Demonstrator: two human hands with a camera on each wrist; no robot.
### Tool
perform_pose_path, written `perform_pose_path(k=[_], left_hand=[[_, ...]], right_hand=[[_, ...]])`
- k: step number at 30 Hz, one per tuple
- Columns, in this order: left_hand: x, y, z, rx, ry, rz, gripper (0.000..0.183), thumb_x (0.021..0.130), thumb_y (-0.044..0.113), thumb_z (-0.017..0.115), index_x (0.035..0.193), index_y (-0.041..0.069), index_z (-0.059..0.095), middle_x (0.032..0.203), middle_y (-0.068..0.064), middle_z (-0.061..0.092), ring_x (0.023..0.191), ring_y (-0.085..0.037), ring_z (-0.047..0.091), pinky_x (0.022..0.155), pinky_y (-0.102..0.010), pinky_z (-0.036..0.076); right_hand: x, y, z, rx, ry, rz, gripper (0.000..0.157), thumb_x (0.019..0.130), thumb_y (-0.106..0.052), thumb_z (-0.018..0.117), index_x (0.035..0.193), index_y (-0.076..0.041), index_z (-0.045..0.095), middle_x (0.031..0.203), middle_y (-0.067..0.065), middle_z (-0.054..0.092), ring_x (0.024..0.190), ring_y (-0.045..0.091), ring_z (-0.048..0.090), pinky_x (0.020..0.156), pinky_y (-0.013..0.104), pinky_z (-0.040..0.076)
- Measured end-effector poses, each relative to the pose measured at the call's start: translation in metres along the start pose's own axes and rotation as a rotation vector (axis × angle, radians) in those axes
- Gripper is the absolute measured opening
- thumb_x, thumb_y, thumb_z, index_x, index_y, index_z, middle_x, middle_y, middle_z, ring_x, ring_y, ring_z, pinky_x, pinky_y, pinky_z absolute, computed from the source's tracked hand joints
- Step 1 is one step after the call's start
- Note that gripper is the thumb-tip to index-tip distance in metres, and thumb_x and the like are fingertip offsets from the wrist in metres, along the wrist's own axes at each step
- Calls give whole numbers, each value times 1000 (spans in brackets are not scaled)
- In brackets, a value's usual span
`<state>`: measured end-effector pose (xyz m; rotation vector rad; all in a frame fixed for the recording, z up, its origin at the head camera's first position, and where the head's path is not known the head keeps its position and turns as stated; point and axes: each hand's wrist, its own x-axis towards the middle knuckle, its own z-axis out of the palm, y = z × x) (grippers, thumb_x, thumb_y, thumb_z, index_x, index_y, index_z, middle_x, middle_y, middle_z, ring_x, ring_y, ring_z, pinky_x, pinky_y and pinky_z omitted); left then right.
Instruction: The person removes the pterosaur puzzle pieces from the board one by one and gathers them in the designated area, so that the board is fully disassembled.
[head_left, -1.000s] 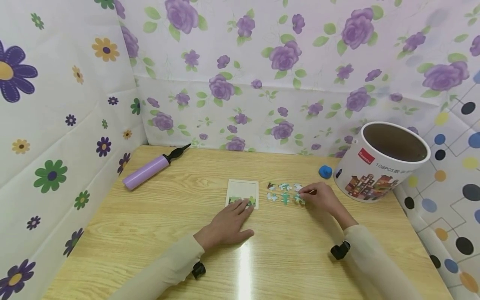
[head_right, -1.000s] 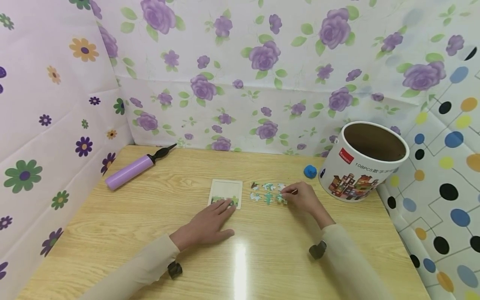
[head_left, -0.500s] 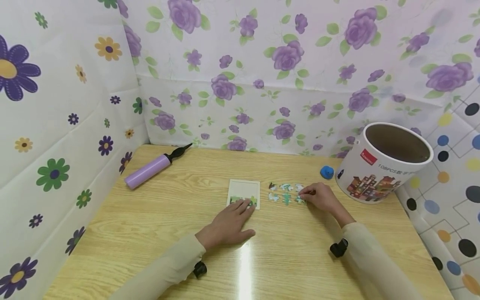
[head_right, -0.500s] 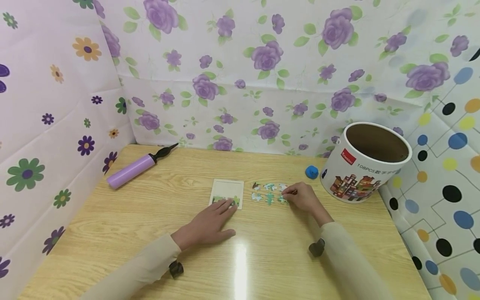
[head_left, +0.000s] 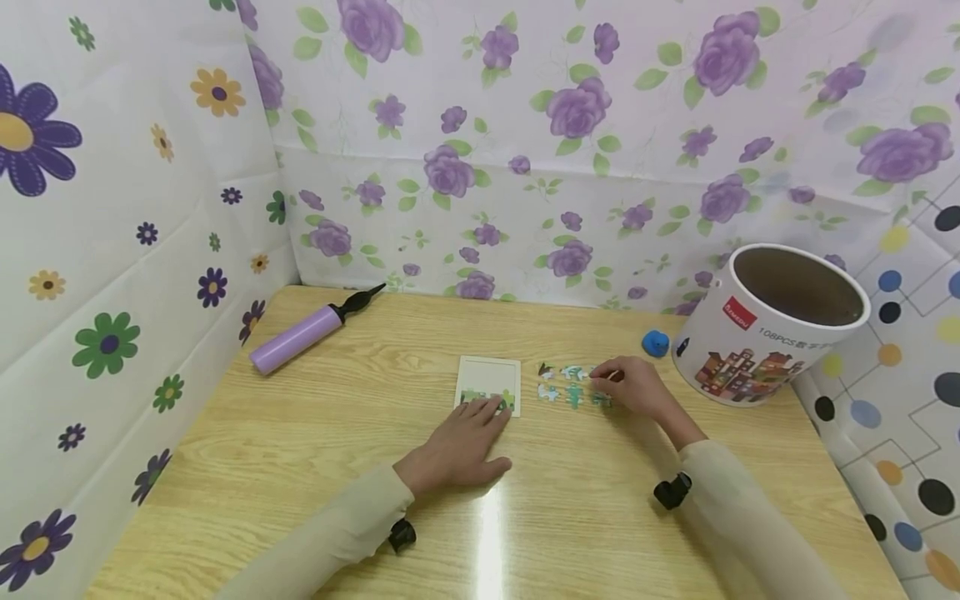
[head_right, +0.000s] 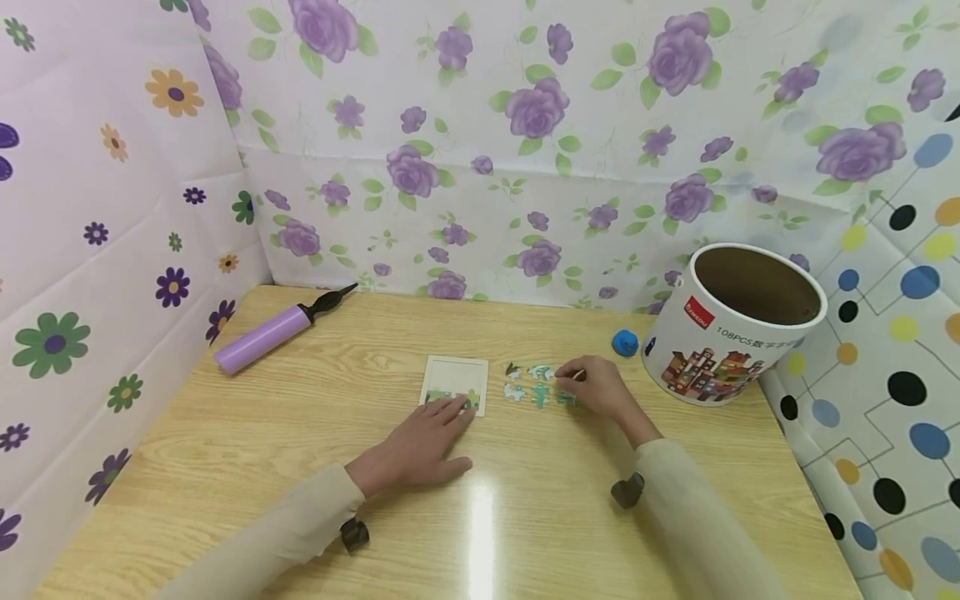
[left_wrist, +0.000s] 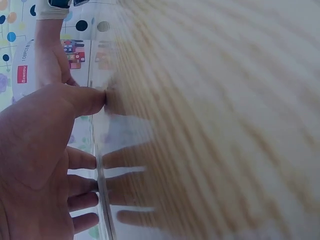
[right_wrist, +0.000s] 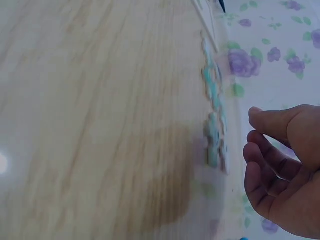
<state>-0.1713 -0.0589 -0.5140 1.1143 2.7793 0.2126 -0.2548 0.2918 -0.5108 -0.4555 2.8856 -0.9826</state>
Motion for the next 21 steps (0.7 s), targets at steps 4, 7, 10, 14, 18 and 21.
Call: perform_pose_path(k=[4,7,10,14,18,21], left_hand=[[1,0,1,23,5,4,77,103,53,46,160,3,32,166,-21,25,153,-34,27,123,-45,27],[2,1,3,45,0,-11,76,103,54,45,160,4,32,166,-18,28,153,-32,29,123,-42,27],[2,4,4,59,-10,-28,76,103,54,43,161,5,31,165,-16,30,153,-31,29,123,-41,27],[0,8,4,70,-16,-49,76,104,53,42,161,4,30,166,-14,29,154,-30,27,124,-43,26],[-3,13,2,31,-24,-61,76,106,53,40,161,3,28,167,-16,26,155,-31,23,125,-45,23],[-6,15,2,-10,-32,-62,76,107,54,39,162,4,27,168,-17,24,156,-33,21,125,-46,20]], right_hand=[[8,-16,6,12,-3,-32,16,98,-21,72,108,-13,80,107,6,75,88,20,68,73,37,57],[15,-28,13,39,-15,-42,16,98,-20,72,109,-12,80,108,6,74,89,21,68,72,37,57],[21,-37,22,54,-28,-55,15,98,-20,72,108,-13,80,109,6,74,89,20,68,73,36,57],[30,-49,35,78,-46,-86,15,98,-20,71,108,-13,80,111,5,75,90,19,68,76,36,57],[39,-62,46,102,-70,-103,17,98,-20,71,110,-12,79,110,5,75,93,20,68,79,38,58],[45,-72,54,104,-101,-109,19,98,-22,71,113,-12,79,108,3,75,94,20,68,81,39,58]])
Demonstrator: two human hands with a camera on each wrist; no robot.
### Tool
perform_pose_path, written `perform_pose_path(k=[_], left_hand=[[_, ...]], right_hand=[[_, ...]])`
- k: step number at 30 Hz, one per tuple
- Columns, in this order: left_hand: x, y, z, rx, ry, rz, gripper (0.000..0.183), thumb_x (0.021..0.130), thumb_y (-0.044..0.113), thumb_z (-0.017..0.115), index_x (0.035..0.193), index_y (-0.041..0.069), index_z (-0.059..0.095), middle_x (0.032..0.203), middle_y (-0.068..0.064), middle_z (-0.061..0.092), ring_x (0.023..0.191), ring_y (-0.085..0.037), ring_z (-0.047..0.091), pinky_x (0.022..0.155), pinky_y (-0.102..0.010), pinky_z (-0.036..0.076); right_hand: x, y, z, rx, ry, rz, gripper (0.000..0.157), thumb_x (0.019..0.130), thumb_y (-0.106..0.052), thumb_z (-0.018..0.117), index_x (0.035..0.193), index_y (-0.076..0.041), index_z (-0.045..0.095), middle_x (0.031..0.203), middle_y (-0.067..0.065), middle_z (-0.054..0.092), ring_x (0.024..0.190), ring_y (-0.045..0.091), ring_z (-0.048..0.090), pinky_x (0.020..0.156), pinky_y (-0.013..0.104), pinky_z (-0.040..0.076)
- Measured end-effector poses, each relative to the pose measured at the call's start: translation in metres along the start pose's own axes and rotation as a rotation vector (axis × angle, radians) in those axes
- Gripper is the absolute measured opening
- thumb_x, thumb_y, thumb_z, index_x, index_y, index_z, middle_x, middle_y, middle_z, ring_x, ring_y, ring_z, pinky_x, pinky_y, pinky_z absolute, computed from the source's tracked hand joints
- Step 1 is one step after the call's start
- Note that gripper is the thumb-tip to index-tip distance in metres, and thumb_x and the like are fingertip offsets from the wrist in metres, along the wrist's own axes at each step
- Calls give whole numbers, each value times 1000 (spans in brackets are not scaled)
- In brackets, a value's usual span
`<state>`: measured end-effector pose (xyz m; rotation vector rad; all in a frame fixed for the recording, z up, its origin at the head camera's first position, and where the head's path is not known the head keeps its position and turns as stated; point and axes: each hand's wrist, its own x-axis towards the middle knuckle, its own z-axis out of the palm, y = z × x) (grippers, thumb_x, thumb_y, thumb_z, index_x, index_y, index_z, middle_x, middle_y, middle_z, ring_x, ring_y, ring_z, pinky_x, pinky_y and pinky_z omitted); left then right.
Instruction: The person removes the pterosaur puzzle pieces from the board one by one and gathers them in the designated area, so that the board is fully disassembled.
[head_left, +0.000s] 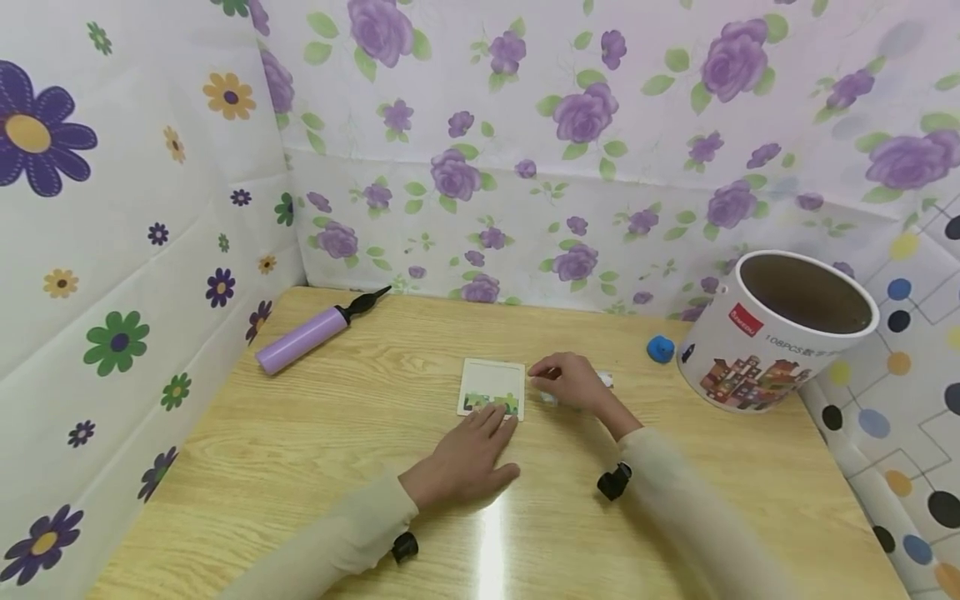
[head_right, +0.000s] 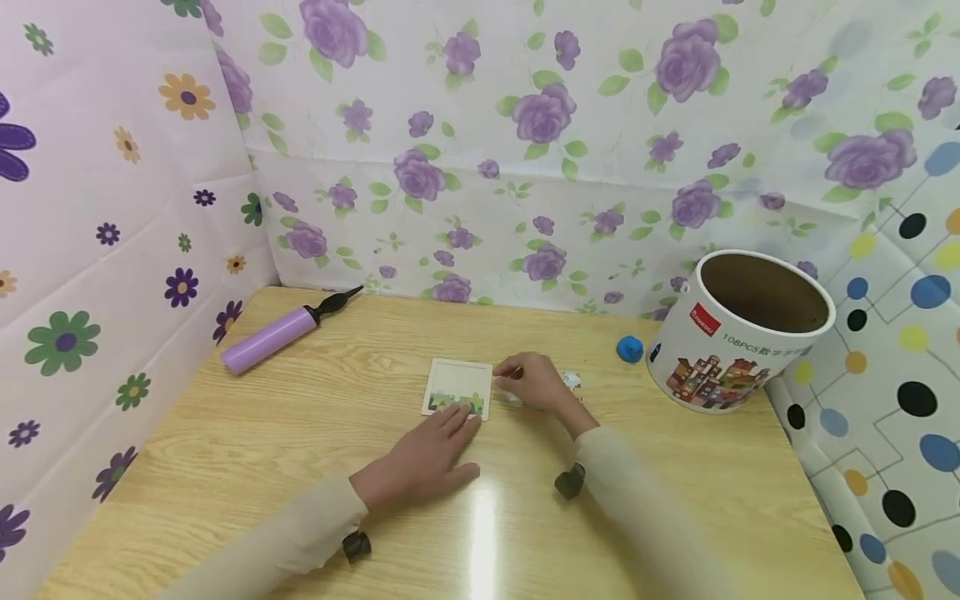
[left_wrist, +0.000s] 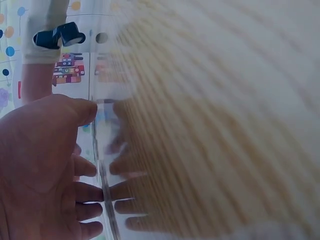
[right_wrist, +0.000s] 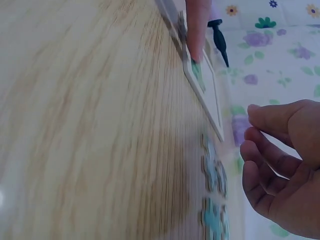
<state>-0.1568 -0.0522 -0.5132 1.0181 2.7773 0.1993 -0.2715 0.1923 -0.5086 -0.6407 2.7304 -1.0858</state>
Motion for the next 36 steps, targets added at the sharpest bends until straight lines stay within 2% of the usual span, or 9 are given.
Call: perform_pose_path(k=[5,9,17,26,36], left_hand=[[0,-1,2,16,1,8,75,107,55,38,162,4,27,168,-17,23,156,-33,20,125,-46,20],[1,-2,3,47,1,18,76,107,55,38,161,4,27,168,-17,23,156,-33,20,125,-43,21],[2,-5,3,100,5,32,77,106,58,38,161,4,30,167,-17,26,155,-31,23,125,-42,23],[2,-5,1,98,29,47,76,106,55,42,160,2,32,165,-18,29,154,-32,26,123,-43,26],[1,-6,1,113,29,56,77,106,55,43,160,2,30,166,-20,25,155,-32,24,123,-43,27]], right_hand=[[12,-12,13,-4,-59,-13,24,99,-27,70,117,-13,78,106,-2,74,94,16,68,82,37,58],[20,-22,23,-10,-74,-49,23,98,-25,71,116,-13,78,105,-1,75,93,16,69,83,37,58],[34,-38,40,-8,-109,-57,22,98,-27,71,116,-15,78,103,-3,74,90,12,66,81,33,56],[46,-44,53,-36,-124,-101,17,99,-24,70,109,-16,81,109,-1,76,84,7,66,78,31,56],[50,-42,62,-76,-121,-114,15,97,-24,72,104,-16,82,103,-1,74,84,8,65,76,30,55]])
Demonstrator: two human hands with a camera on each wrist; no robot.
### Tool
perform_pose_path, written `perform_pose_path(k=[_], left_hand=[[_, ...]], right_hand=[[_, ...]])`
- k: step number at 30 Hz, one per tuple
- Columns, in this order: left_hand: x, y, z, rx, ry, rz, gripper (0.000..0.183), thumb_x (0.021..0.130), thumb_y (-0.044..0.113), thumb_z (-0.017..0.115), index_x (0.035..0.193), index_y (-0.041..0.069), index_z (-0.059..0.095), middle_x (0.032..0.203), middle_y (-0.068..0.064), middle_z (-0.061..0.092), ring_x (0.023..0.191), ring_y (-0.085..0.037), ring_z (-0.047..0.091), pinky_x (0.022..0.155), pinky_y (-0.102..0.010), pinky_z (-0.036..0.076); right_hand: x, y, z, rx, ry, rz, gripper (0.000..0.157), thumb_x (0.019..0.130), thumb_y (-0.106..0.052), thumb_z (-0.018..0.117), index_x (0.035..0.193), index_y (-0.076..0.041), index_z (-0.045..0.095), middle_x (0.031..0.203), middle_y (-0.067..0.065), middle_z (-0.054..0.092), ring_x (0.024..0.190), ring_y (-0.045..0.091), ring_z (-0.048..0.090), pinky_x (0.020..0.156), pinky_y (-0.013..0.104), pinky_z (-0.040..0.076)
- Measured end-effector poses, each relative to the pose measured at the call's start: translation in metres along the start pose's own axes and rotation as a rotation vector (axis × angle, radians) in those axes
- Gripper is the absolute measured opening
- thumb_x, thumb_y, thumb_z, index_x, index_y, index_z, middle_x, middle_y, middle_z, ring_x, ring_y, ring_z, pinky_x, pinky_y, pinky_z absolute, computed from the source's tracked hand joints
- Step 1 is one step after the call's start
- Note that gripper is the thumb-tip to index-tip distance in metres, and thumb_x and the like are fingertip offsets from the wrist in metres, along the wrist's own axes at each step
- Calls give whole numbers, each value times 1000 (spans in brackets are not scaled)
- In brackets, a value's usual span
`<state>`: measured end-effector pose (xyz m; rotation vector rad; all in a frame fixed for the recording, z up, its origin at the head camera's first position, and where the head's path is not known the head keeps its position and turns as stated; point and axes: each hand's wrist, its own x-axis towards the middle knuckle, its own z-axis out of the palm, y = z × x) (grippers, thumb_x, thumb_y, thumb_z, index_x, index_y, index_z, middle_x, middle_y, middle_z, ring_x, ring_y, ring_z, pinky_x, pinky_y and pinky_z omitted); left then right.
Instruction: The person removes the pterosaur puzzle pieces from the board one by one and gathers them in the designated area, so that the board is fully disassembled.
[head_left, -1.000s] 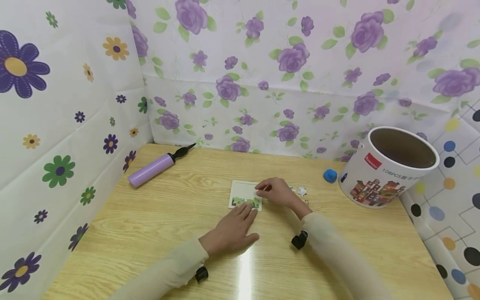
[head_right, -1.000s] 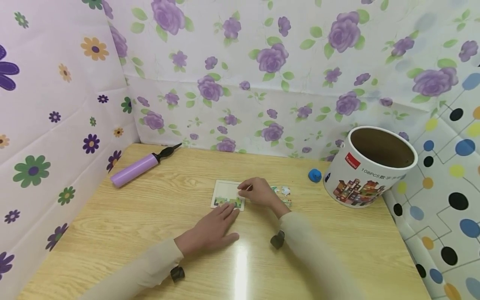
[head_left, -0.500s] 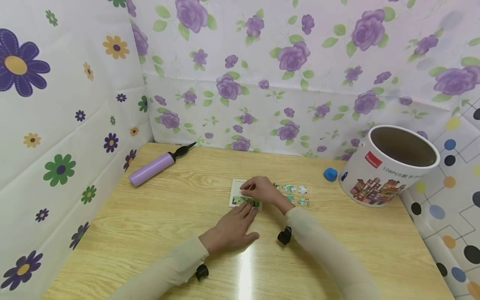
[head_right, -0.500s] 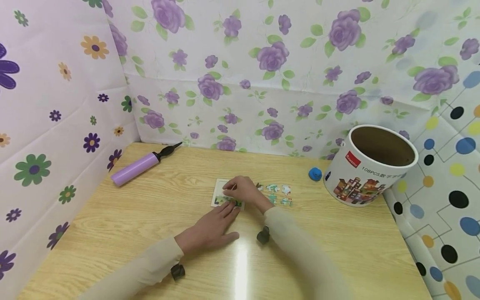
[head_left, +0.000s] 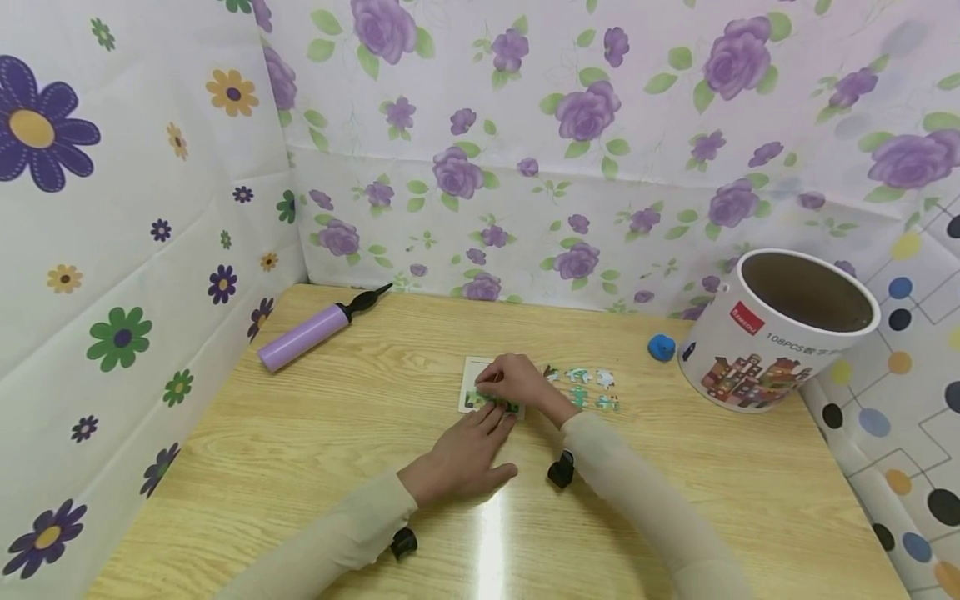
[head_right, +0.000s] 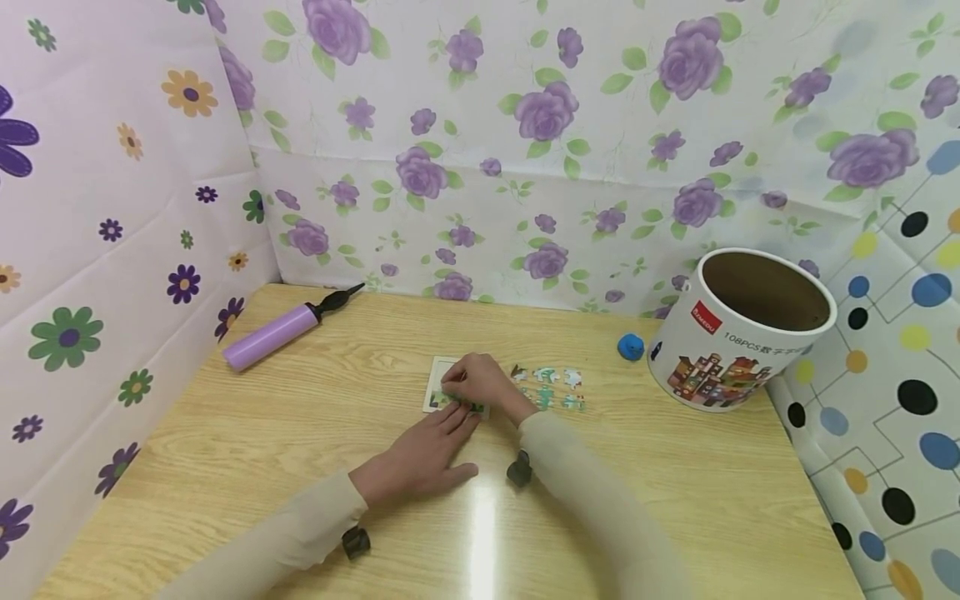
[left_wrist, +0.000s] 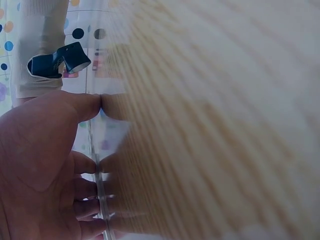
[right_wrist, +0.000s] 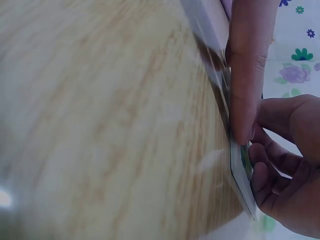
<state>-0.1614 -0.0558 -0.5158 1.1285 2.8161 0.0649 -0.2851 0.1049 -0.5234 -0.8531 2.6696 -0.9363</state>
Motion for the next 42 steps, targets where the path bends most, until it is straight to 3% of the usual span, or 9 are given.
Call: perform_pose_path(k=[6,14,24,31,42], left_hand=[[0,-1,1,-16,-14,2,79,106,56,41,161,2,27,168,-20,19,156,-32,20,124,-43,26],[0,-1,2,-9,-22,1,80,106,57,40,161,2,25,168,-18,17,156,-30,18,125,-41,22],[1,-1,0,-37,-44,-12,80,106,57,40,162,3,24,169,-16,16,157,-28,15,126,-41,19],[3,0,2,-48,-31,-31,78,105,58,41,161,5,28,166,-17,26,156,-29,22,124,-42,24],[1,-1,3,-68,-28,-35,78,105,59,40,162,7,28,168,-16,24,155,-31,23,122,-46,28]], right_hand=[[1,1,3,28,-19,24,13,97,-25,73,101,-17,82,99,-4,75,82,7,66,78,29,56],[-1,-2,4,103,-6,53,9,96,-21,74,100,-17,80,85,-7,73,69,9,65,68,28,55],[-4,-7,0,155,21,69,9,97,-21,73,101,-16,79,86,-7,73,74,9,66,72,30,56],[-9,-2,-14,148,58,66,11,98,-23,71,104,-17,78,93,-7,73,84,8,66,79,33,56],[-32,9,-47,138,91,82,20,98,-21,71,111,-7,77,96,-1,74,85,13,67,77,35,56]])
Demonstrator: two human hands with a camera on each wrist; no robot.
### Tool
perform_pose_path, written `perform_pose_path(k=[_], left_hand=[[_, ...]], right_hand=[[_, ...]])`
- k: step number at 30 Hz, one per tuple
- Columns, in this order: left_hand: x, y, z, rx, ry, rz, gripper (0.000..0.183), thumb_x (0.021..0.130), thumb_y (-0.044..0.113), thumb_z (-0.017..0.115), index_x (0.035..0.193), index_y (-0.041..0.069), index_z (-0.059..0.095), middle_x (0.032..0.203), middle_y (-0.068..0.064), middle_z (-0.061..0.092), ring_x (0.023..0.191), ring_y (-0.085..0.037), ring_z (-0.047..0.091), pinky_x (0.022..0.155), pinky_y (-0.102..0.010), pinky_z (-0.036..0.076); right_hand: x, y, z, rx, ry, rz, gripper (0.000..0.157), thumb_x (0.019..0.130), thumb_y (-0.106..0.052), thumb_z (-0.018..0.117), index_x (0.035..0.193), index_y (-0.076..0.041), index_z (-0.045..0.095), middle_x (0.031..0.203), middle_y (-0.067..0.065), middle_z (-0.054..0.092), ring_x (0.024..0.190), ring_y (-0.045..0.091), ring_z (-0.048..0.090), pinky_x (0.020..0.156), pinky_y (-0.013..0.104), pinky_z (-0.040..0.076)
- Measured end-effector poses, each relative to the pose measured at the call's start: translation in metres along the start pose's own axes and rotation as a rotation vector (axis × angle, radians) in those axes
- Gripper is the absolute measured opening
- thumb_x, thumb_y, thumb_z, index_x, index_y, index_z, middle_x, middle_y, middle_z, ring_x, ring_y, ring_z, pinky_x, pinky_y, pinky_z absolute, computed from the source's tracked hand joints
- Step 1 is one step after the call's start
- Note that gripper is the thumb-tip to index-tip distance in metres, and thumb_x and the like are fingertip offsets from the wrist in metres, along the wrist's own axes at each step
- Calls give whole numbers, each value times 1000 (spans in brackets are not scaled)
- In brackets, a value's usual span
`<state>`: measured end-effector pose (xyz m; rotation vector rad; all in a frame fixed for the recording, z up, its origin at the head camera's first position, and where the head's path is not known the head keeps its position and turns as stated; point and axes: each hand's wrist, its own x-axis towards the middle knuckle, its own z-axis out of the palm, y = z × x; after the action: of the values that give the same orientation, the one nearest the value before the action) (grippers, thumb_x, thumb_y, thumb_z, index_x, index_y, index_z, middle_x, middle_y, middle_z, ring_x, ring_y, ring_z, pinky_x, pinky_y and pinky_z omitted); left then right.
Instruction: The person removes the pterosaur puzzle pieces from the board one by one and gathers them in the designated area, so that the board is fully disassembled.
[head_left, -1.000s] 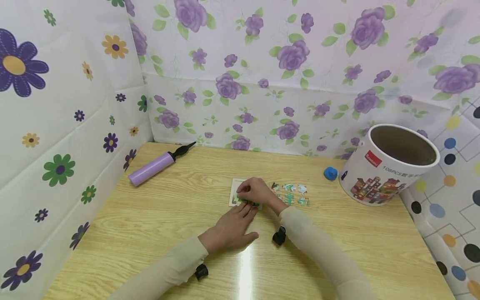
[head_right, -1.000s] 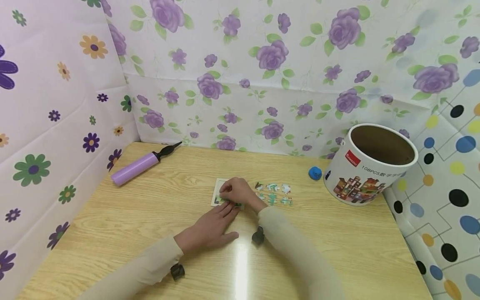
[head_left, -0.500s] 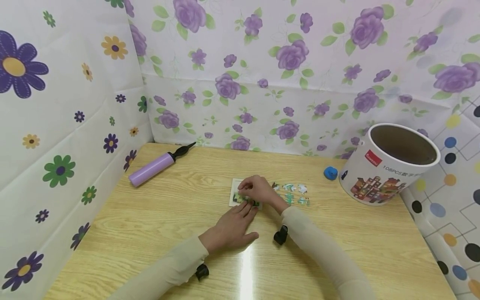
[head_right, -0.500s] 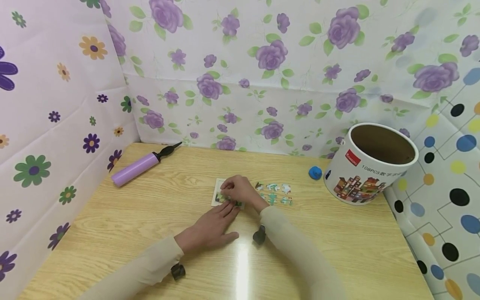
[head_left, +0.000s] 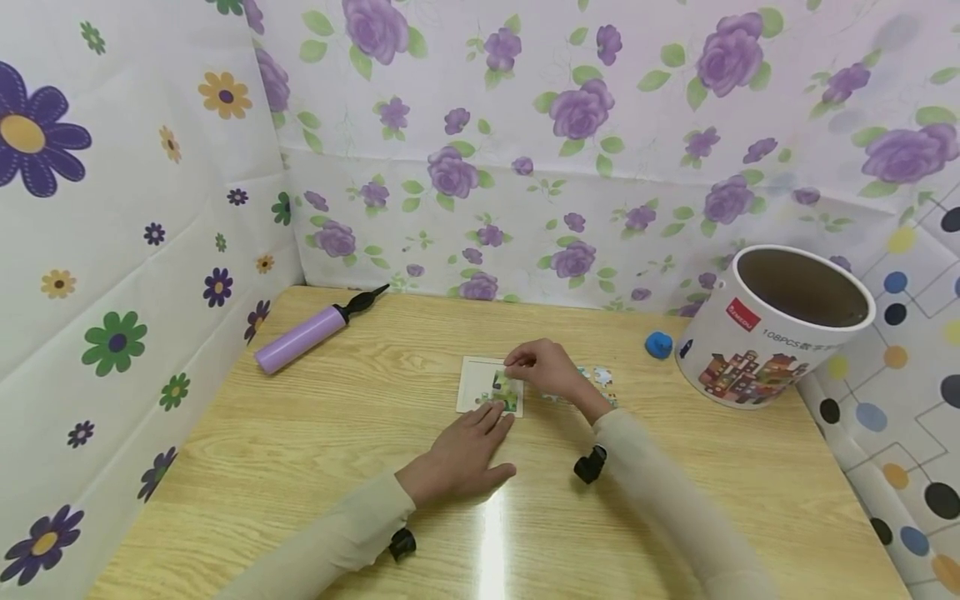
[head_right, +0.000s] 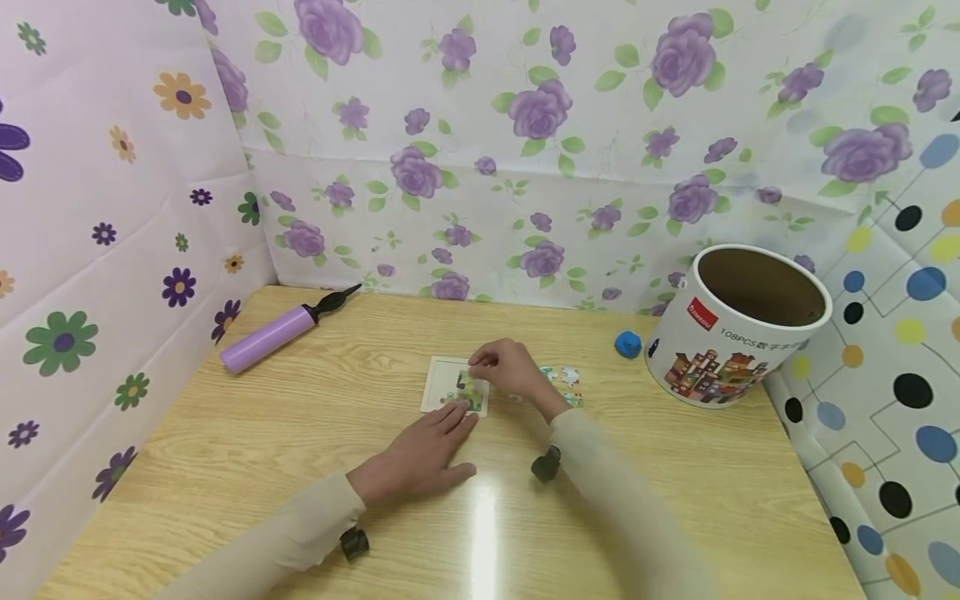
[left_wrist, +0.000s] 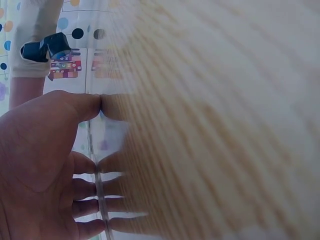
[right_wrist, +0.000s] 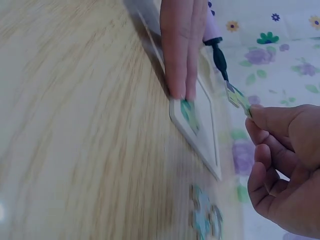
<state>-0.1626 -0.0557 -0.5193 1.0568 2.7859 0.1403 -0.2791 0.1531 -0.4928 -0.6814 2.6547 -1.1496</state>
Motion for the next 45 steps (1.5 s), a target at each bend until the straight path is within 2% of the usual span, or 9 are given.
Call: perform_pose_path(k=[9,14,24,35,45], left_hand=[[-1,-1,1,-5,-10,-10,79,105,59,40,163,8,26,169,-15,22,156,-31,21,123,-47,27],[-2,-1,-2,-14,5,-12,78,104,58,42,162,7,28,168,-16,24,155,-32,23,122,-48,28],[-5,3,-3,-33,6,-16,78,104,57,43,162,7,29,168,-17,24,155,-33,24,122,-49,29],[-4,2,-3,-33,4,-5,78,104,57,44,162,7,29,168,-17,24,155,-32,24,122,-49,29],[-2,3,-4,-22,6,-12,77,104,57,42,162,8,28,168,-15,24,155,-31,22,123,-49,27]], right_hand=[[-25,16,-16,-54,-53,-8,19,98,-23,72,111,-11,77,97,-4,73,84,13,67,74,34,56],[-39,23,-21,-68,-48,-11,15,97,-21,72,108,-12,78,93,-5,72,83,12,64,73,34,54],[-64,40,-17,-74,-33,20,4,94,-21,76,95,-18,79,83,-11,70,76,10,62,70,29,53],[-71,46,-11,-118,-3,32,4,92,-19,78,94,-20,81,86,-12,73,75,7,62,67,26,52],[-71,48,-11,-127,8,-2,5,92,-16,78,95,-18,82,89,-9,74,77,7,62,69,26,52]])
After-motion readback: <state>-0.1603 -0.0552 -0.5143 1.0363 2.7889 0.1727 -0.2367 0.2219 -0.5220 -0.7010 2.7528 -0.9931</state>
